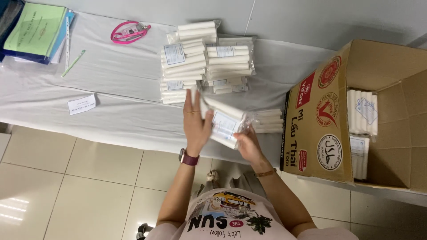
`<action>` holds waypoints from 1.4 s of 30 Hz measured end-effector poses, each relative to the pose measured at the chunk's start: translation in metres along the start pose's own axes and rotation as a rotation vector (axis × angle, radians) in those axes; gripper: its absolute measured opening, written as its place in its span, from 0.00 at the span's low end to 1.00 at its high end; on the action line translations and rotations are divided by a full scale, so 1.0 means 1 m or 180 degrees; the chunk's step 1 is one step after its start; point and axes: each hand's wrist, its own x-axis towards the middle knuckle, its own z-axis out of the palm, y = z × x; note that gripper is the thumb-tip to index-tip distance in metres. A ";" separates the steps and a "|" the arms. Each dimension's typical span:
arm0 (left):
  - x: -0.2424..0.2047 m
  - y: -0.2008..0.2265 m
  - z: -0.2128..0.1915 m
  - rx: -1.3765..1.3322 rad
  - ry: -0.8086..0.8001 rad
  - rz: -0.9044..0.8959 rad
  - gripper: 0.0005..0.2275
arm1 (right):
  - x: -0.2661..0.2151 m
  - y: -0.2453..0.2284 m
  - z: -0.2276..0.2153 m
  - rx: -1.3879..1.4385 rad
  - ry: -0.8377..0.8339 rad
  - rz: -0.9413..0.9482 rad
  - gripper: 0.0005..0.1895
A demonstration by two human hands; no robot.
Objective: The person stands at a table and repeatedly picks up stacks of white cylindrical items wrapped in plastic. They transfer these stacks from the table into a large cardboard box, arranging them neatly inside. The person uses both hands to handle the items and occasionally adjusts the stacks within the box.
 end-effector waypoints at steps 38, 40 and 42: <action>-0.020 -0.003 -0.029 -0.4992 -0.0700 -0.3406 0.22 | -0.211 -0.424 -0.051 -0.6207 0.1606 -0.1680 0.28; -0.024 0.000 -0.023 -0.4988 -0.0712 -0.3298 0.22 | -0.174 -0.430 -0.084 -0.6913 0.1312 -0.0443 0.29; -0.028 0.004 -0.018 -0.4987 -0.0714 -0.3186 0.22 | -0.139 -0.425 -0.125 -0.7467 0.0961 0.0875 0.31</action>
